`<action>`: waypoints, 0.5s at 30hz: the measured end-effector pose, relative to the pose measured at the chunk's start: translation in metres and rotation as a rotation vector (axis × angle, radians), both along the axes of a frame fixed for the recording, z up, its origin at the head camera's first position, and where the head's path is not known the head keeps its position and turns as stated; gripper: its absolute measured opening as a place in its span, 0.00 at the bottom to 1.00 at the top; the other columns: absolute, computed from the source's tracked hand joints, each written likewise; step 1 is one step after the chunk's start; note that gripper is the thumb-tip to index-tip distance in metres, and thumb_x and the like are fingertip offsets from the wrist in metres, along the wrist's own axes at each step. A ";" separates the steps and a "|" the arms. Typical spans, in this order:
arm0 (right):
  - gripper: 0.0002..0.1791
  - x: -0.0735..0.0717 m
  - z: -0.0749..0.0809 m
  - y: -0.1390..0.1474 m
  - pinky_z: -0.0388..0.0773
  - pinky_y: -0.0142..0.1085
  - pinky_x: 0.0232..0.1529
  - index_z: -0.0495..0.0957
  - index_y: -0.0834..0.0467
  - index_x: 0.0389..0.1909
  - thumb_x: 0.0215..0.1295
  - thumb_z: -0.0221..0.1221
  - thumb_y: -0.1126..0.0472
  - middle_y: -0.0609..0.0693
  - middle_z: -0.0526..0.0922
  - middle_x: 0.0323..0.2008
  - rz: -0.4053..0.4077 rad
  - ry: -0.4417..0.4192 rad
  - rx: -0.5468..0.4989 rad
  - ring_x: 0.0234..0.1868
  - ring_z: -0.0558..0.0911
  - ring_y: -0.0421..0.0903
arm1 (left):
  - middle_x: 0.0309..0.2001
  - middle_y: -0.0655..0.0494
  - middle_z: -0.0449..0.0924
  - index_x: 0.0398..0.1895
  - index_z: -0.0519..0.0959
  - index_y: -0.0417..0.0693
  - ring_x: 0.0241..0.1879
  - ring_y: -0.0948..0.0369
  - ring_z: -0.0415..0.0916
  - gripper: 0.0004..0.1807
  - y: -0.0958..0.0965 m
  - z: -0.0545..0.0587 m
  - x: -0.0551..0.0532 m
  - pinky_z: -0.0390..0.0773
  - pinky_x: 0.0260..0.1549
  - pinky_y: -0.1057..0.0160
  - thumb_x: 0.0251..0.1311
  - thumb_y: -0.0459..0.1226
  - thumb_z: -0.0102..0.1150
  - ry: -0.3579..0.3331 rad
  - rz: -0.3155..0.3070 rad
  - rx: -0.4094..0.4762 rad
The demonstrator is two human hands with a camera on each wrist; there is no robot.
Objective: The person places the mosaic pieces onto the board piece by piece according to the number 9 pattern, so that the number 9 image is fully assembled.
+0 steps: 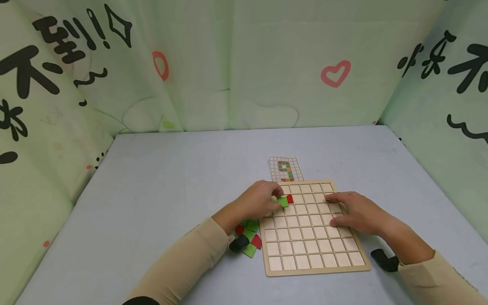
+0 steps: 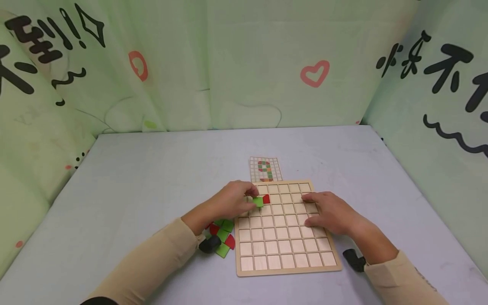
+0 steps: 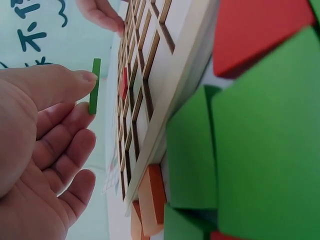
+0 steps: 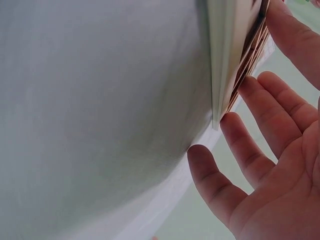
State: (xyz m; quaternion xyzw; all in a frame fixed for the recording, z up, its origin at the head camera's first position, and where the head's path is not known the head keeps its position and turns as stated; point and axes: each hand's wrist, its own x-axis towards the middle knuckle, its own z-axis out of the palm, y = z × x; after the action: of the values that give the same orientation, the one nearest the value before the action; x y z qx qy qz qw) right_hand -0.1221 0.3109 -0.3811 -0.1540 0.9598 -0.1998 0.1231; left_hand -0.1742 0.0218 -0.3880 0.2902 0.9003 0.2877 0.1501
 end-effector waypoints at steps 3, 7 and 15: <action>0.39 0.000 0.000 0.000 0.66 0.62 0.57 0.73 0.66 0.64 0.56 0.72 0.50 0.71 0.72 0.61 0.001 0.002 -0.005 0.63 0.67 0.70 | 0.46 0.60 0.81 0.50 0.80 0.47 0.45 0.63 0.72 0.13 0.003 -0.001 0.000 0.73 0.48 0.70 0.65 0.40 0.65 -0.013 -0.006 0.002; 0.39 0.000 0.000 0.001 0.66 0.62 0.58 0.72 0.66 0.65 0.57 0.72 0.50 0.71 0.72 0.61 0.004 0.004 -0.007 0.63 0.68 0.70 | 0.45 0.61 0.80 0.50 0.80 0.47 0.44 0.64 0.72 0.13 0.006 -0.002 -0.001 0.73 0.48 0.71 0.64 0.39 0.65 -0.006 -0.012 0.003; 0.39 0.000 0.000 0.001 0.66 0.62 0.58 0.72 0.66 0.65 0.57 0.72 0.50 0.70 0.73 0.61 0.015 0.013 -0.011 0.64 0.68 0.70 | 0.45 0.61 0.81 0.51 0.80 0.46 0.43 0.65 0.73 0.15 0.011 -0.003 -0.001 0.73 0.45 0.71 0.64 0.40 0.65 -0.012 -0.018 0.021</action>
State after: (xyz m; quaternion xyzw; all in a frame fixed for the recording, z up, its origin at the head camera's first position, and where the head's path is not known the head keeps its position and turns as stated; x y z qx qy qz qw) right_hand -0.1219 0.3122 -0.3815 -0.1632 0.9583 -0.2031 0.1174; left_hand -0.1754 0.0332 -0.3909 0.2983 0.8935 0.2976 0.1551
